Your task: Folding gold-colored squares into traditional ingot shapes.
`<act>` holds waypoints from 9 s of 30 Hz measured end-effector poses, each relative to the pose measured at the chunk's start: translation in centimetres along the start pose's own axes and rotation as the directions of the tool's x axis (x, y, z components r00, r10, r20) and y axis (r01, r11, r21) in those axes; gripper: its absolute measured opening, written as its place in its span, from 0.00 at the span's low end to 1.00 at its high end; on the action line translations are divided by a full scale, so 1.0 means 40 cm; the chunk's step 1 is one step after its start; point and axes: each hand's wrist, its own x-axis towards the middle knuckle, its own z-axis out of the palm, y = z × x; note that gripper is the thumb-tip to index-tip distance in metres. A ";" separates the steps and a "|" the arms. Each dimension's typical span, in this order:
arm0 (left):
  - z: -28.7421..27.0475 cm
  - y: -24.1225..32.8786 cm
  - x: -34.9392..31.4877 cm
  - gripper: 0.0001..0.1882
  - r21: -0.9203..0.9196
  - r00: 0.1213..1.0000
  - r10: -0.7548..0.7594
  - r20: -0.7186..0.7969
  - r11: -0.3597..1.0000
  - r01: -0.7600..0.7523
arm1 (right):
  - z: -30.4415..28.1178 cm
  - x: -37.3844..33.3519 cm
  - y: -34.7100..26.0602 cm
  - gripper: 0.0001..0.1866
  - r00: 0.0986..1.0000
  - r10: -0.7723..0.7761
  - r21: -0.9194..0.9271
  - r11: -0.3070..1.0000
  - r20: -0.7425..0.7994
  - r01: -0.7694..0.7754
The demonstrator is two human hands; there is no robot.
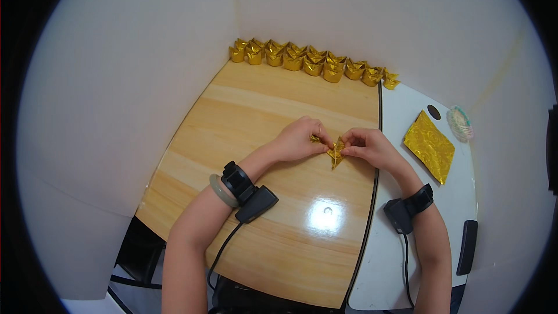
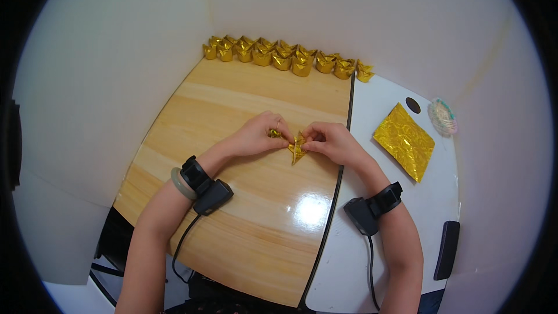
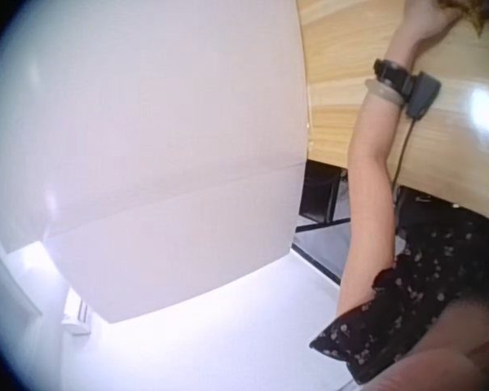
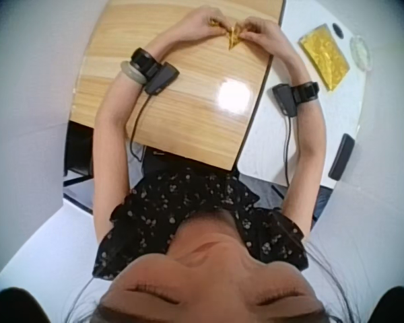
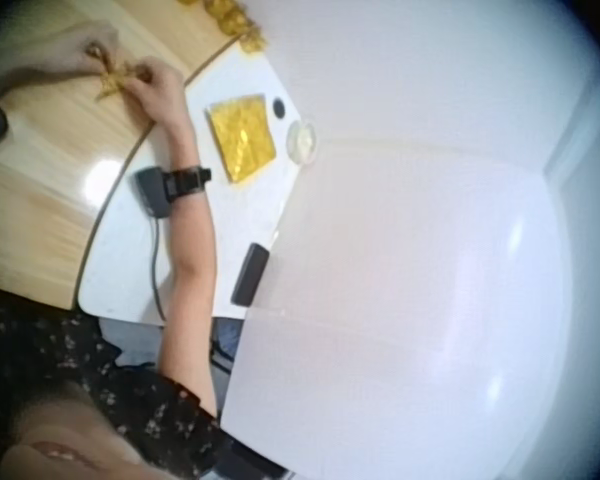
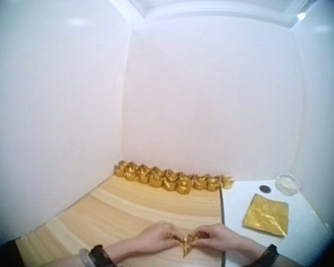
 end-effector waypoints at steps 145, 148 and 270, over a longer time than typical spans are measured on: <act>-0.021 0.001 0.011 0.10 -0.666 0.954 -0.291 0.077 0.696 0.266 | 0.076 0.009 -0.012 0.08 0.969 0.013 0.195 0.980 -0.245 0.036; -0.014 0.023 0.013 0.08 -0.639 0.958 -0.282 -0.055 0.747 0.183 | 0.075 0.001 -0.025 0.06 0.945 -0.015 0.113 0.992 -0.325 0.054; -0.004 0.022 0.006 0.09 -0.986 0.971 -0.192 0.145 0.058 0.159 | 0.061 0.012 -0.025 0.16 0.994 -0.020 0.965 0.240 -0.106 0.108</act>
